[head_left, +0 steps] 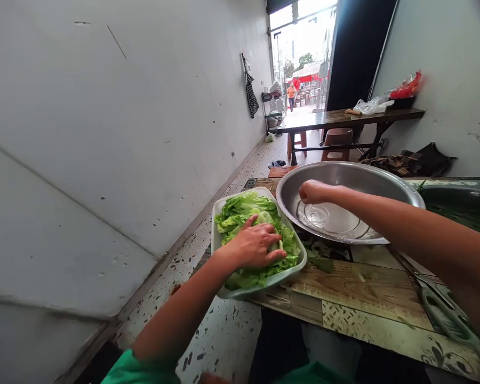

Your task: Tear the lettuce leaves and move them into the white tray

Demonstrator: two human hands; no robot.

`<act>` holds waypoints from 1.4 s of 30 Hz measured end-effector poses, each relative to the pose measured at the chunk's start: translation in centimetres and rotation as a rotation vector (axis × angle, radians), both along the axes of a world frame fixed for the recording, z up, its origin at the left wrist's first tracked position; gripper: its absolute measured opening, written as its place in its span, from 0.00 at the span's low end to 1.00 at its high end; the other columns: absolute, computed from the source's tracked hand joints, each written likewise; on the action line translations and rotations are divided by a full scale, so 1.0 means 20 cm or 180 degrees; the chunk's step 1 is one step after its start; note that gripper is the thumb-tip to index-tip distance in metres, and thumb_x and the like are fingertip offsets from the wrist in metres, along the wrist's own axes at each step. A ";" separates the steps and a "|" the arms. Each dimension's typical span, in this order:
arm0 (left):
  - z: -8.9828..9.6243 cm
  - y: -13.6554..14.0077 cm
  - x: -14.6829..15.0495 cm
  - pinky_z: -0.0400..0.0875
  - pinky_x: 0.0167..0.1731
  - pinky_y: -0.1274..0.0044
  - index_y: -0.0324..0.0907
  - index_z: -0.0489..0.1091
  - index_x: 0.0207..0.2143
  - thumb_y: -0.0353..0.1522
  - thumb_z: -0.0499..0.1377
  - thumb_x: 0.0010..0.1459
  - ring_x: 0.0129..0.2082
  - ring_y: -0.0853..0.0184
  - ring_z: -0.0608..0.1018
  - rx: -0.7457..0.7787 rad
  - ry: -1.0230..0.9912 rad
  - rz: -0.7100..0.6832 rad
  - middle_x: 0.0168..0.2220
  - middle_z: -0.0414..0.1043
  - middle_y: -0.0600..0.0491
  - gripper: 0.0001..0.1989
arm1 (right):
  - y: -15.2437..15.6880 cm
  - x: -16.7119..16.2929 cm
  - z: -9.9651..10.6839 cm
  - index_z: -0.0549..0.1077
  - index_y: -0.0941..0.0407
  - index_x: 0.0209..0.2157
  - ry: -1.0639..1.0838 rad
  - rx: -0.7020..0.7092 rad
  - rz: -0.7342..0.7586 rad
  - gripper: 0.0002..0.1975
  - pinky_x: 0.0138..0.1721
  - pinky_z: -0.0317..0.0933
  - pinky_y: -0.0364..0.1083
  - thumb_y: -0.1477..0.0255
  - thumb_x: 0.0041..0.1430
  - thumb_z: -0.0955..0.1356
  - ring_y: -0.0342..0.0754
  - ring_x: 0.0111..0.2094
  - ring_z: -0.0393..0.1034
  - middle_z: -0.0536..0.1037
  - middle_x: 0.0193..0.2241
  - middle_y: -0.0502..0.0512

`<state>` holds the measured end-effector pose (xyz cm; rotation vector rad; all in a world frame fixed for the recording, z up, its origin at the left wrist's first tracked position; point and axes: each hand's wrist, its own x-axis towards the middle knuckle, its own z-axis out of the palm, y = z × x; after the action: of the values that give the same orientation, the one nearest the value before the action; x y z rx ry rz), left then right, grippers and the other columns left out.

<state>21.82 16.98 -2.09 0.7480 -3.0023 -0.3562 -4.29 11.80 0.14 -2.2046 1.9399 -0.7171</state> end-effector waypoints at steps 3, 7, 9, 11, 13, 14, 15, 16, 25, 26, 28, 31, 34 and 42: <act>0.04 0.04 0.01 0.38 0.70 0.57 0.43 0.76 0.51 0.44 0.46 0.71 0.62 0.58 0.72 -0.0288 0.0375 0.0213 0.56 0.76 0.46 0.23 | 0.10 0.16 0.14 0.80 0.58 0.33 0.0423 0.0099 0.0051 0.06 0.38 0.63 0.45 0.76 0.55 0.70 0.46 0.31 0.72 0.79 0.27 0.52; 0.06 0.14 0.15 0.25 0.68 0.50 0.43 0.74 0.53 0.40 0.48 0.71 0.66 0.58 0.67 -0.0638 0.1020 0.1058 0.61 0.72 0.44 0.20 | 0.27 0.42 0.15 0.78 0.56 0.50 0.0472 0.0103 -0.0065 0.15 0.45 0.64 0.45 0.71 0.62 0.69 0.49 0.44 0.75 0.83 0.42 0.56; 0.02 0.22 0.28 0.26 0.68 0.49 0.44 0.73 0.54 0.39 0.52 0.68 0.66 0.57 0.68 -0.0627 0.1272 0.1460 0.62 0.71 0.44 0.18 | 0.37 0.47 0.11 0.78 0.57 0.50 0.0636 0.0257 -0.0101 0.15 0.47 0.64 0.47 0.69 0.64 0.67 0.53 0.49 0.74 0.82 0.47 0.60; -0.07 0.31 0.43 0.36 0.69 0.49 0.44 0.73 0.55 0.40 0.53 0.66 0.65 0.56 0.68 -0.0526 0.1539 0.1931 0.62 0.70 0.44 0.19 | 0.47 0.45 0.06 0.79 0.58 0.48 0.0709 0.0239 -0.0133 0.17 0.48 0.65 0.49 0.68 0.67 0.63 0.56 0.49 0.75 0.81 0.47 0.63; -0.17 0.40 0.57 0.50 0.68 0.53 0.42 0.73 0.55 0.41 0.54 0.64 0.64 0.55 0.69 -0.0310 0.1776 0.2330 0.61 0.71 0.42 0.22 | 0.56 0.41 0.02 0.79 0.59 0.49 0.0735 0.0300 -0.0094 0.19 0.48 0.65 0.50 0.69 0.68 0.59 0.57 0.49 0.75 0.81 0.47 0.64; -0.22 0.44 0.62 0.56 0.66 0.56 0.40 0.73 0.55 0.42 0.54 0.63 0.63 0.55 0.70 -0.0192 0.1883 0.2476 0.61 0.71 0.41 0.23 | 0.59 0.39 -0.01 0.77 0.60 0.52 0.0716 0.0338 -0.0042 0.20 0.50 0.65 0.51 0.69 0.68 0.59 0.58 0.50 0.75 0.80 0.50 0.64; -0.27 0.48 0.67 0.60 0.65 0.59 0.39 0.73 0.55 0.43 0.54 0.62 0.62 0.55 0.71 -0.0088 0.1979 0.2587 0.60 0.72 0.40 0.24 | 0.62 0.38 -0.04 0.73 0.61 0.57 0.0677 0.0358 0.0031 0.22 0.53 0.64 0.51 0.69 0.69 0.59 0.58 0.54 0.73 0.77 0.54 0.65; -0.32 0.51 0.70 0.63 0.64 0.61 0.38 0.73 0.55 0.43 0.54 0.61 0.62 0.55 0.72 -0.0005 0.2060 0.2669 0.59 0.72 0.40 0.25 | 0.63 0.38 -0.07 0.67 0.62 0.63 0.0633 0.0366 0.0118 0.25 0.56 0.62 0.51 0.68 0.69 0.58 0.58 0.58 0.70 0.73 0.60 0.67; -0.42 0.61 0.65 0.67 0.61 0.60 0.38 0.66 0.62 0.45 0.54 0.62 0.63 0.54 0.70 0.0675 0.2245 0.2525 0.63 0.68 0.40 0.31 | 0.65 0.57 -0.18 0.70 0.64 0.54 0.1151 0.0992 0.0321 0.29 0.65 0.47 0.64 0.56 0.73 0.53 0.62 0.58 0.68 0.76 0.53 0.72; -0.42 0.61 0.64 0.68 0.60 0.61 0.38 0.66 0.62 0.45 0.54 0.63 0.63 0.54 0.70 0.0746 0.2248 0.2474 0.63 0.68 0.39 0.31 | 0.66 0.56 -0.16 0.71 0.64 0.53 0.1182 0.0861 0.0302 0.29 0.62 0.52 0.62 0.56 0.72 0.54 0.63 0.58 0.68 0.75 0.53 0.73; -0.43 0.62 0.64 0.71 0.57 0.61 0.38 0.65 0.63 0.45 0.55 0.63 0.61 0.53 0.72 0.0867 0.2287 0.2462 0.63 0.68 0.38 0.31 | 0.70 0.53 -0.11 0.72 0.64 0.52 0.1238 0.0455 0.0263 0.29 0.57 0.58 0.59 0.55 0.71 0.55 0.64 0.56 0.68 0.73 0.53 0.74; -0.44 0.63 0.66 0.71 0.57 0.61 0.38 0.64 0.63 0.45 0.56 0.62 0.60 0.54 0.74 0.1081 0.2436 0.2606 0.61 0.69 0.38 0.31 | 0.77 0.44 -0.10 0.74 0.64 0.51 0.0937 -0.0165 0.0174 0.27 0.55 0.60 0.56 0.57 0.70 0.57 0.62 0.54 0.68 0.74 0.51 0.72; -0.46 0.62 0.68 0.73 0.55 0.64 0.38 0.63 0.64 0.45 0.57 0.63 0.61 0.54 0.72 0.1582 0.2746 0.2939 0.61 0.69 0.37 0.32 | 0.84 0.35 -0.20 0.75 0.62 0.51 0.0114 -0.0244 -0.0338 0.23 0.52 0.62 0.53 0.61 0.68 0.60 0.59 0.50 0.71 0.77 0.48 0.68; -0.48 0.43 0.57 0.77 0.41 0.71 0.37 0.66 0.58 0.44 0.52 0.66 0.54 0.56 0.77 0.2359 0.3276 0.3189 0.57 0.71 0.37 0.26 | 0.77 0.27 -0.54 0.79 0.59 0.40 -0.2424 0.0399 -0.0832 0.19 0.52 0.65 0.52 0.61 0.60 0.64 0.56 0.46 0.74 0.83 0.40 0.60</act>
<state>33.23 25.60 -11.61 1.3751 -1.2858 -1.2582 1.19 27.16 -10.65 -1.3121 1.7816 -1.2055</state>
